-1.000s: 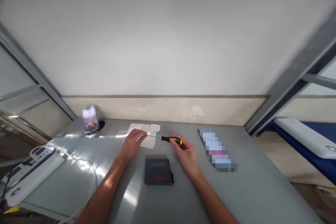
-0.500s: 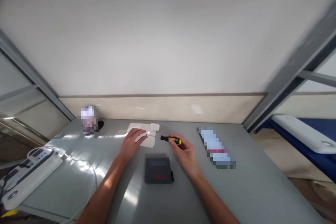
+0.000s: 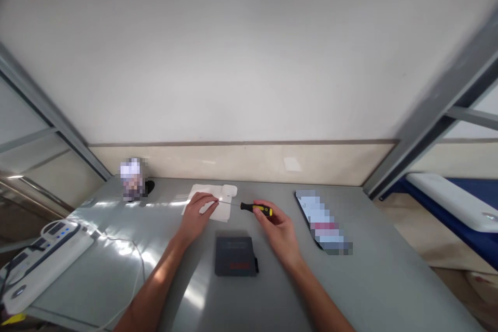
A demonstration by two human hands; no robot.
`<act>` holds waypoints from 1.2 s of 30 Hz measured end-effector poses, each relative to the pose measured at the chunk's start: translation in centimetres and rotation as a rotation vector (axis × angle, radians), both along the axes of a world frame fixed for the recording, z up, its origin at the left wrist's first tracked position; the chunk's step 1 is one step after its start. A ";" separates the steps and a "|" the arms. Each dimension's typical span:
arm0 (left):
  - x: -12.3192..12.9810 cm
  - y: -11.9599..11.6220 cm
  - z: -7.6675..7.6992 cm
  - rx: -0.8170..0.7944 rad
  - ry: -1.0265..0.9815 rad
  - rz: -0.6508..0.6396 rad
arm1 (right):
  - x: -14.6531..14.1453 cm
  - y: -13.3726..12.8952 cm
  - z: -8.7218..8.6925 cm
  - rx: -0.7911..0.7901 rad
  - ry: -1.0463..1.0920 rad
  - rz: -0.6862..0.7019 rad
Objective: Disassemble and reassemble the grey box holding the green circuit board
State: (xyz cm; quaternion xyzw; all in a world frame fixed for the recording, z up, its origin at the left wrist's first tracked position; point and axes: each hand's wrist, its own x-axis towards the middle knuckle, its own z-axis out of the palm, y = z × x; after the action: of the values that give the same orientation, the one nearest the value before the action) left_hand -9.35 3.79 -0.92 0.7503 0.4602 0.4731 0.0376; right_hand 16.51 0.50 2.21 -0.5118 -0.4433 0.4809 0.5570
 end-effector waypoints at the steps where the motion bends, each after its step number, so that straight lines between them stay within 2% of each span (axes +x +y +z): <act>1: 0.0 0.0 0.1 -0.003 0.008 -0.008 | 0.0 0.0 0.0 0.000 0.001 0.003; 7: -0.1 -0.2 0.5 -0.021 0.072 -0.038 | 0.3 -0.1 0.3 0.012 -0.024 0.010; 16: -0.1 -0.4 0.3 -0.067 0.041 -0.027 | 0.4 -0.2 0.6 0.010 -0.026 0.001; 31: 0.0 -0.2 0.1 -0.116 0.030 -0.066 | 0.7 0.3 -0.1 -0.002 -0.054 -0.005; 36: 0.1 -0.3 0.1 -0.084 0.072 -0.077 | 0.6 0.4 -0.1 0.005 -0.032 -0.027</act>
State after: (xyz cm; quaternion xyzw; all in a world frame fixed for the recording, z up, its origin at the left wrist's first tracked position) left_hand -9.27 3.51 -0.80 0.7819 0.4513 0.4243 0.0705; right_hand 17.14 0.93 2.09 -0.5241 -0.4465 0.4641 0.5574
